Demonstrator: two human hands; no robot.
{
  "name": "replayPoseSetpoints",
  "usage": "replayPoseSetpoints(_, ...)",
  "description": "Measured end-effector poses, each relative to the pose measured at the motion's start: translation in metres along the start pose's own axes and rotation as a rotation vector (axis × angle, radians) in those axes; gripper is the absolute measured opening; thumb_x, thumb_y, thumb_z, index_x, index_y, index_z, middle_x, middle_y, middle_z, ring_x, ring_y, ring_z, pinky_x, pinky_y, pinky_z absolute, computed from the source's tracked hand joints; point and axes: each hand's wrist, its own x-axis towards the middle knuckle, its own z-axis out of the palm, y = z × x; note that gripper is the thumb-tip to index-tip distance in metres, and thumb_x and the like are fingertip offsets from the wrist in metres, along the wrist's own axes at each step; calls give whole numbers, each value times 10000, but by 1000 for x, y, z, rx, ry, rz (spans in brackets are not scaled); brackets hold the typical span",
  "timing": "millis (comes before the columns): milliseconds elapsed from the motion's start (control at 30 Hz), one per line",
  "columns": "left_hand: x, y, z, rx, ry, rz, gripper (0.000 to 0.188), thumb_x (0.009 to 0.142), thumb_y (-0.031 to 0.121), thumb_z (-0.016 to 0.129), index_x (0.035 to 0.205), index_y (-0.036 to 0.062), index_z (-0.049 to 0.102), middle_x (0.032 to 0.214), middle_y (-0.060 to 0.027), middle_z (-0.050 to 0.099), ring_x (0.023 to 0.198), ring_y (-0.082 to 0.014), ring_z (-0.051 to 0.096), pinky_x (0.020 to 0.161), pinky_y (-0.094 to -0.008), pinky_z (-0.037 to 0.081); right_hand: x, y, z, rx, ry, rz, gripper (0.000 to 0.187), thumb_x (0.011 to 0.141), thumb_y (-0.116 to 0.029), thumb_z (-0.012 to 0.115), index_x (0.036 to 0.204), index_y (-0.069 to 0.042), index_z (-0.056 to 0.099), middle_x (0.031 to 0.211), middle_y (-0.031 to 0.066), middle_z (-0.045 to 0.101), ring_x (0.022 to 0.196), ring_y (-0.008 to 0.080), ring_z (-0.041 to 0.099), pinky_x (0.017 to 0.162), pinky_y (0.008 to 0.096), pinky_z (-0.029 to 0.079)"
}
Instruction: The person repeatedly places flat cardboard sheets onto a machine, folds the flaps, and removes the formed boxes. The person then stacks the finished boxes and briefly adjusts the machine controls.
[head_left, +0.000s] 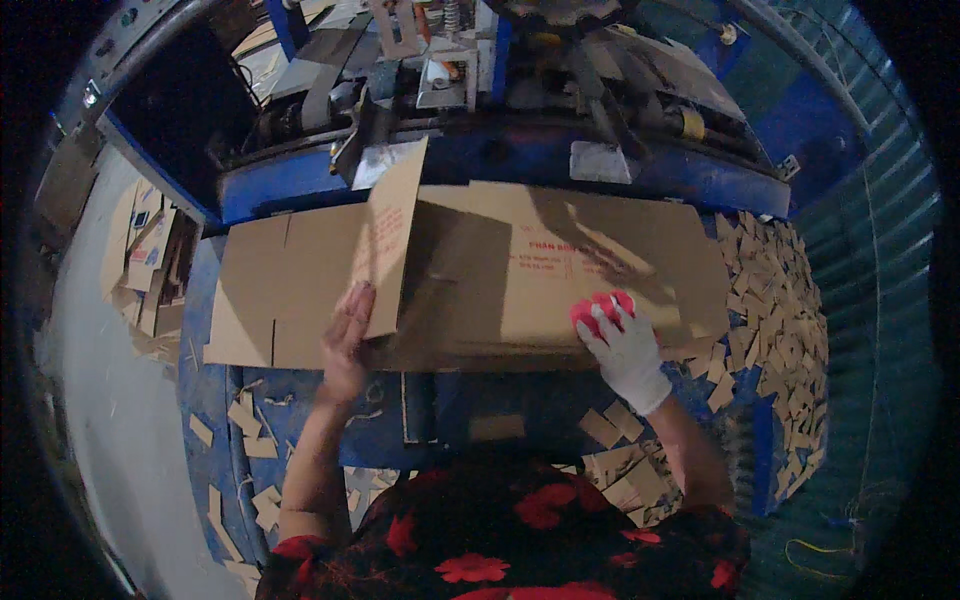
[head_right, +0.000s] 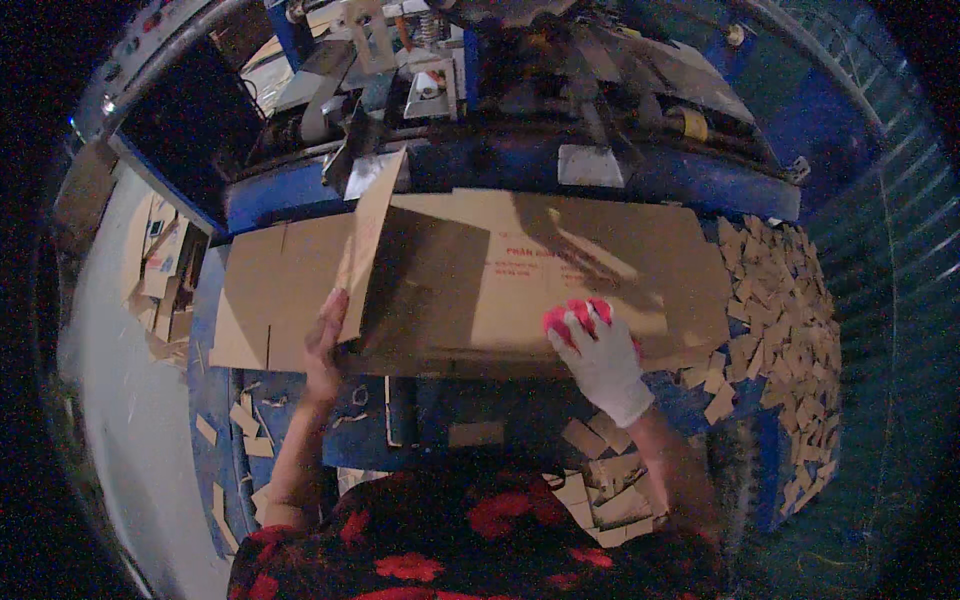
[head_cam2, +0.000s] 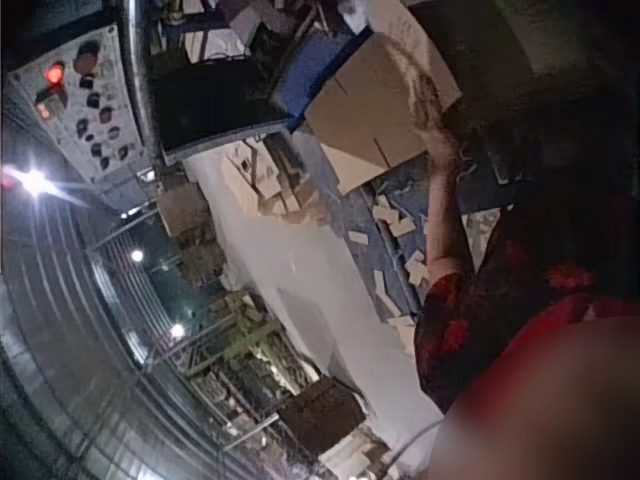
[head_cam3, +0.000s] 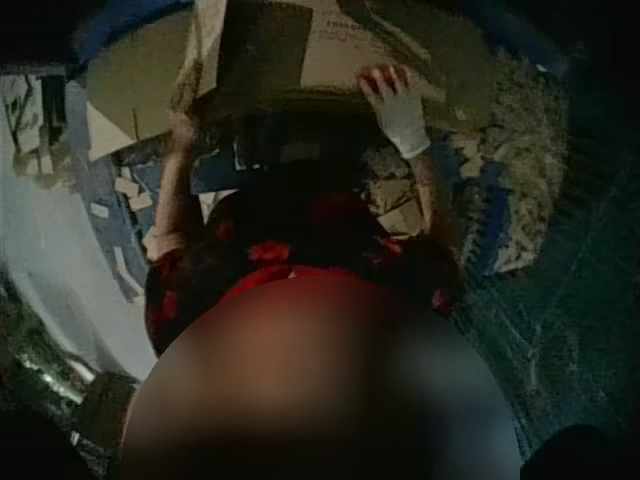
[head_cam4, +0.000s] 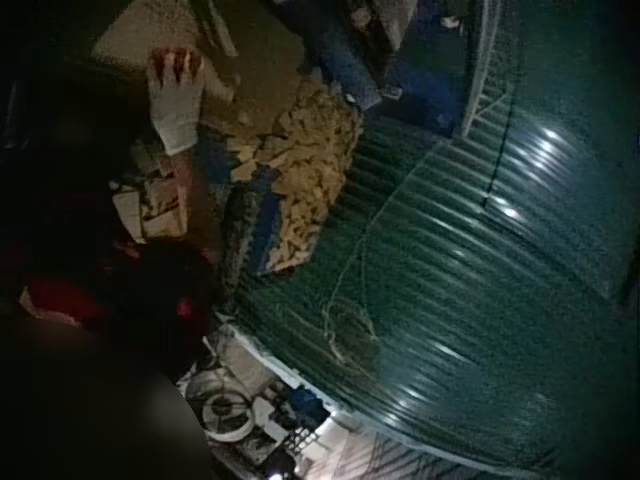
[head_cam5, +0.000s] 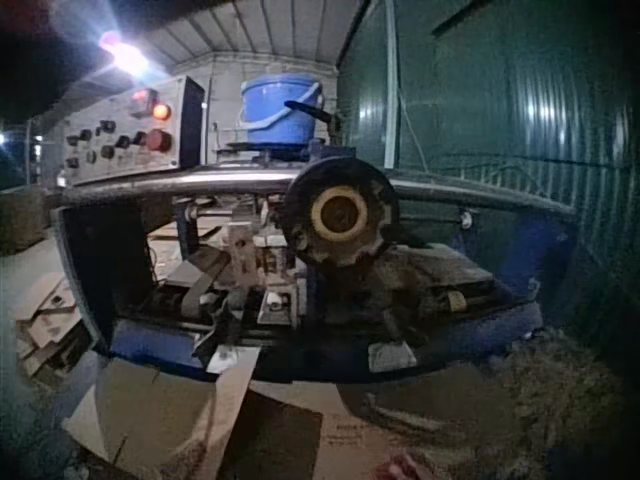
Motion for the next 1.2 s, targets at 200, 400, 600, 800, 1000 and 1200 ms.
replayPoseSetpoints(200, 78, -34, 15, 268, 25, 174, 439, 886, 125, 408, 1306, 47, 507, 1321, -157, 513, 1251, -343, 457, 1055, -420, 357, 69, 45, 46, -40, 91, 24, 380, 813, -162, 518, 1184, -184, 594, 1253, 85, 545, 1079, 312, 533, 915, 452, 431)
replayPoseSetpoints(400, 119, -73, 14, 315, 17, 201, 465, 861, 100, 408, 1314, 47, 496, 1320, -153, 513, 1241, -339, 467, 1049, -416, 363, 105, 43, 73, 128, 146, -65, 390, 737, -103, 586, 1124, -122, 630, 1199, 122, 571, 1051, 348, 548, 884, 460, 460)
replayPoseSetpoints(600, 110, -67, 16, 341, 45, 111, 448, 881, 119, 401, 1313, 54, 499, 1338, -141, 496, 1247, -336, 457, 1050, -416, 363, 96, 52, 68, 2, 114, -93, 346, 774, -182, 561, 1104, -144, 657, 1155, 112, 584, 1091, 351, 548, 877, 463, 465)
replayPoseSetpoints(800, 120, -61, 29, 256, 41, 157, 470, 857, 101, 425, 1321, 48, 484, 1351, -155, 475, 1245, -357, 442, 1045, -416, 365, 106, 79, 86, 106, 101, 39, 336, 772, -91, 586, 1083, -192, 664, 1168, 82, 590, 1070, 337, 554, 876, 458, 482)
replayPoseSetpoints(1000, 189, -97, 58, 405, 114, 304, 534, 829, 90, 469, 1355, 29, 403, 1273, -166, 495, 1193, -352, 450, 997, -427, 396, 162, 122, 113, -30, 97, 15, 495, 773, -35, 578, 1245, -176, 541, 1213, 84, 570, 1110, 346, 532, 951, 468, 432)
replayPoseSetpoints(1200, 302, -114, 83, 681, 106, 49, 241, 866, 90, 455, 1100, 32, 462, 1014, -146, 521, 951, -312, 551, 818, -381, 498, 264, 187, 129, -182, -31, 57, 420, 863, -158, 553, 1281, -139, 510, 1220, 110, 575, 1126, 354, 528, 990, 491, 375)
